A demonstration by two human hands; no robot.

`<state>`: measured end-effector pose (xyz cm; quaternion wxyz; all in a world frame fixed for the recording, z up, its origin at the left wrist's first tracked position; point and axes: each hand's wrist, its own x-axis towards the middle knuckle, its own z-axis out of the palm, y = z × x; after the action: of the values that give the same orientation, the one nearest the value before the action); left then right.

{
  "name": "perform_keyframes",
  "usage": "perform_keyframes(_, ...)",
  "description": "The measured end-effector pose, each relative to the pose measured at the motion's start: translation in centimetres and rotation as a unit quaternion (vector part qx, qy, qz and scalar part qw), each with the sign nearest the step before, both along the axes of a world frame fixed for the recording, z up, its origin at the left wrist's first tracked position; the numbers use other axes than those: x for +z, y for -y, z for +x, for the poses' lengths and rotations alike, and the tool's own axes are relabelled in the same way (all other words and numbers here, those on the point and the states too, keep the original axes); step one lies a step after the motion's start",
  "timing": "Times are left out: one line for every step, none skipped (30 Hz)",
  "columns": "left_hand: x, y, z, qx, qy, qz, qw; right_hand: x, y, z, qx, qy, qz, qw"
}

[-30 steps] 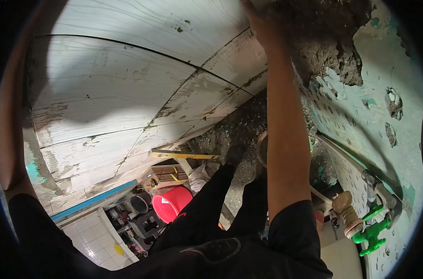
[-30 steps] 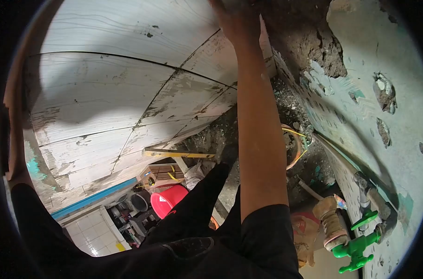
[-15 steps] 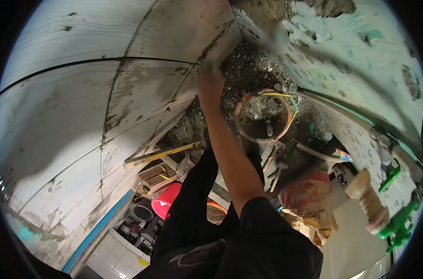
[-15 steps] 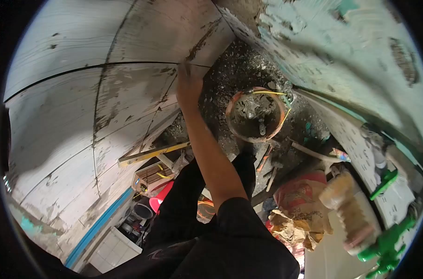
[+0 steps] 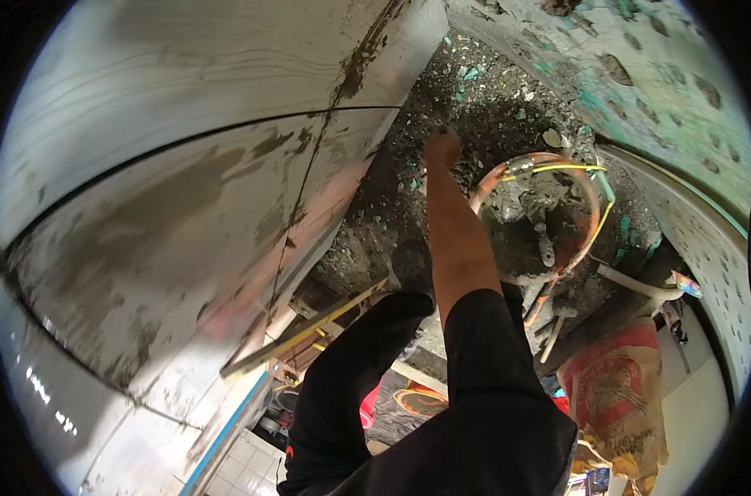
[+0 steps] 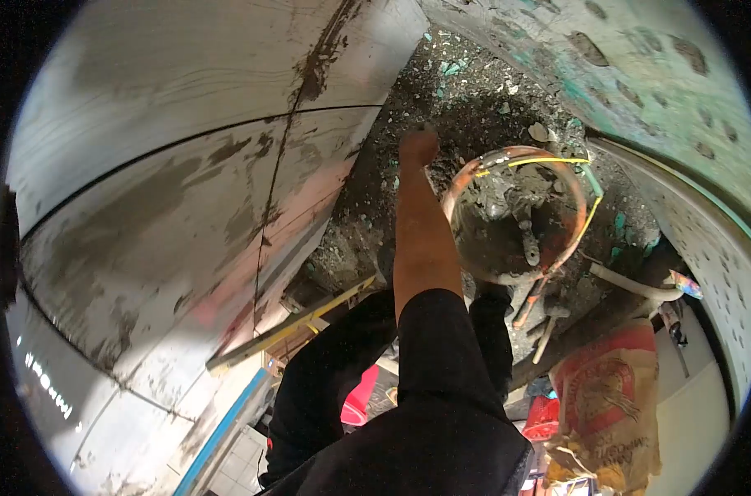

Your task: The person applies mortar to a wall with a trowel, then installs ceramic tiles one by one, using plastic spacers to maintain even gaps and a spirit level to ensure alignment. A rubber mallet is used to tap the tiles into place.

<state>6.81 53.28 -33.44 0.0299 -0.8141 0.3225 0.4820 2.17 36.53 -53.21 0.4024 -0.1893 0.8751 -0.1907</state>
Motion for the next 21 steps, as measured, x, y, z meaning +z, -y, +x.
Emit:
perform_keyframes(-0.5,0.2,0.8,0.002,0.0,0.001,1.0,-0.9,1.2,-0.2,-0.023,0.0,0.007,1.0)
perform_keyframes(-0.8,0.3,1.4,0.004,0.0,0.003,1.0,-1.8,2.0,-0.4,-0.047,0.0,0.017,0.999)
perform_keyframes(-0.9,0.3,1.9,0.006,0.0,0.004,1.0,-2.7,2.7,-1.0,-0.07,-0.002,0.028,0.997)
perform_keyframes(-0.7,0.6,2.5,0.005,0.001,0.004,1.0,-3.2,3.2,-1.5,-0.104,0.006,0.023,0.994)
perform_keyframes(-0.8,0.8,3.1,0.007,0.002,0.004,1.0,-3.7,3.9,-1.9,-0.137,0.015,0.015,0.99)
perform_keyframes(-0.7,1.0,3.6,0.008,0.005,0.002,1.0,-3.9,4.6,-2.0,-0.169,0.027,0.006,0.985)
perform_keyframes(-0.6,1.0,3.9,0.007,0.007,0.002,1.0,-4.3,4.6,-2.3,-0.128,-0.01,-0.033,0.991)
perform_keyframes(-0.5,1.2,4.5,0.007,0.009,0.003,1.0,-4.6,4.5,-2.8,-0.087,-0.047,-0.073,0.992)
perform_keyframes(-0.3,1.5,4.8,0.005,0.013,0.0,1.0,-4.7,4.6,-3.2,-0.045,-0.085,-0.113,0.989)
perform_keyframes(-0.1,1.7,5.2,0.002,0.014,-0.004,1.0,-4.5,5.1,-3.6,-0.023,-0.099,-0.112,0.988)
perform_keyframes(0.1,2.0,5.5,0.001,0.016,-0.007,1.0,-4.3,5.6,-3.9,-0.001,-0.113,-0.111,0.987)
perform_keyframes(0.3,2.0,5.7,-0.001,0.02,-0.011,1.0,-4.1,6.0,-4.1,0.021,-0.126,-0.109,0.986)
perform_keyframes(0.7,2.5,6.0,-0.004,0.022,-0.015,1.0,-4.6,6.3,-4.3,0.078,-0.179,-0.122,0.973)
perform_keyframes(1.0,2.6,6.2,-0.007,0.025,-0.02,0.999,-5.0,6.3,-4.5,0.087,-0.174,-0.091,0.977)
perform_keyframes(1.2,3.0,6.5,-0.011,0.028,-0.023,0.999,-5.4,6.5,-4.8,0.097,-0.17,-0.062,0.979)
perform_keyframes(1.7,3.4,6.6,-0.017,0.032,-0.031,0.999,-5.9,6.8,-5.0,0.106,-0.164,-0.034,0.98)
perform_keyframes(2.2,3.8,6.9,-0.023,0.035,-0.04,0.998,-6.5,7.0,-5.0,0.109,-0.185,-0.042,0.976)
perform_keyframes(2.8,4.2,7.1,-0.031,0.039,-0.051,0.997,-6.9,6.9,-4.8,0.112,-0.206,-0.048,0.971)
perform_keyframes(3.6,4.6,7.2,-0.04,0.044,-0.058,0.997,-7.4,6.6,-4.7,0.115,-0.226,-0.054,0.966)
perform_keyframes(4.4,5.4,7.4,-0.049,0.048,-0.074,0.995,-7.2,6.4,-4.8,0.194,-0.257,-0.045,0.945)
perform_keyframes(5.4,5.9,7.7,-0.061,0.055,-0.092,0.992,-7.0,6.1,-4.8,0.273,-0.287,-0.037,0.917)
